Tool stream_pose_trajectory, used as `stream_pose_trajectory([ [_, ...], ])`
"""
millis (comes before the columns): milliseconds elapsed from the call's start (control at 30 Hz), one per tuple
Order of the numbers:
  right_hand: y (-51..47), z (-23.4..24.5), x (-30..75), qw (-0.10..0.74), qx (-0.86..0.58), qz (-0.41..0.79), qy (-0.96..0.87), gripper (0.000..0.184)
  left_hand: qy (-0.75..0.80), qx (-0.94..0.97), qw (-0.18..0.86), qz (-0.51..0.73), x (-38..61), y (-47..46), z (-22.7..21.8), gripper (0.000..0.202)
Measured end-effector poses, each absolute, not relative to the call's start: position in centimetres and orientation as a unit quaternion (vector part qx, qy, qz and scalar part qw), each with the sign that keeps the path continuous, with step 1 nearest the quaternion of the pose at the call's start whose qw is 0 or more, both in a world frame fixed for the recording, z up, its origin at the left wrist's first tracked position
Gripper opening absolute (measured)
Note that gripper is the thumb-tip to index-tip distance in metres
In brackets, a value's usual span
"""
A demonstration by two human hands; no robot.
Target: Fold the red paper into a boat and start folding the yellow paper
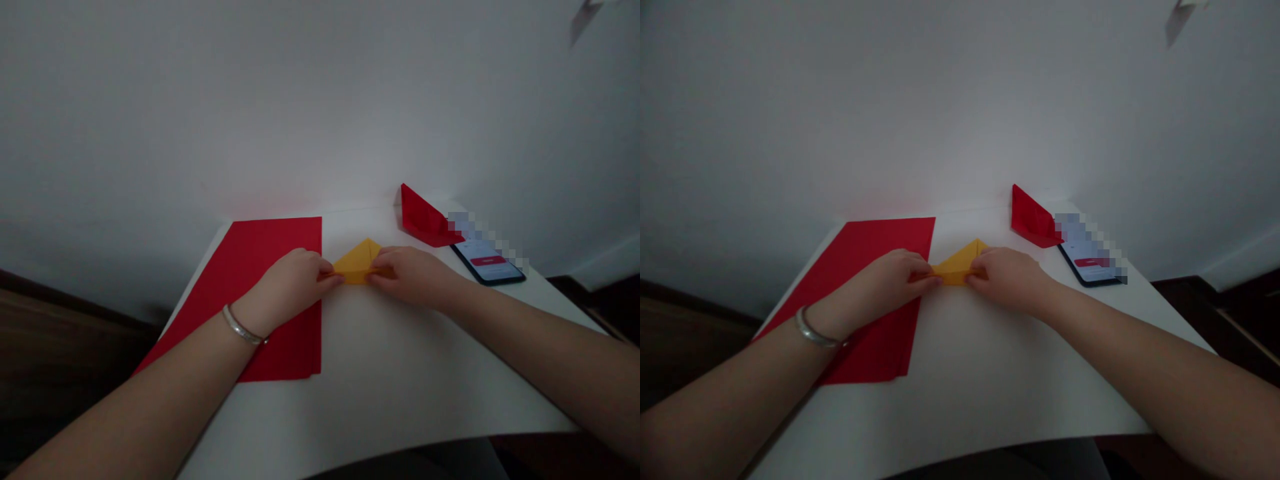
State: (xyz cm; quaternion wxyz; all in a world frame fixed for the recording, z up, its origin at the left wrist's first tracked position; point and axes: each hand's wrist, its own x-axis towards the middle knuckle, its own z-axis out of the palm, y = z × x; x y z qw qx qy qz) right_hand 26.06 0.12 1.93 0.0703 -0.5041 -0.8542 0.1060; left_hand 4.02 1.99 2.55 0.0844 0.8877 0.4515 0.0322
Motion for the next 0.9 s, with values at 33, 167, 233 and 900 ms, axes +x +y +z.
stream_pose_trajectory([
  [33,0.2,2.0,26.0,0.070,-0.504,0.114,-0.853,0.026,0.457,0.886,0.079,0.030,4.1,1.9,2.7,0.034],
  [167,0.2,2.3,26.0,0.064,-0.488,0.119,-0.862,0.024,0.457,0.884,0.094,0.021,4.0,1.9,2.8,0.033],
  [233,0.3,2.4,26.0,0.062,-0.491,0.112,-0.862,0.025,0.463,0.880,0.105,0.017,3.9,2.1,2.8,0.032],
  [900,0.9,0.5,26.4,0.060,-0.520,0.026,-0.852,0.034,0.537,0.842,0.056,-0.015,3.1,3.0,2.5,0.029],
])
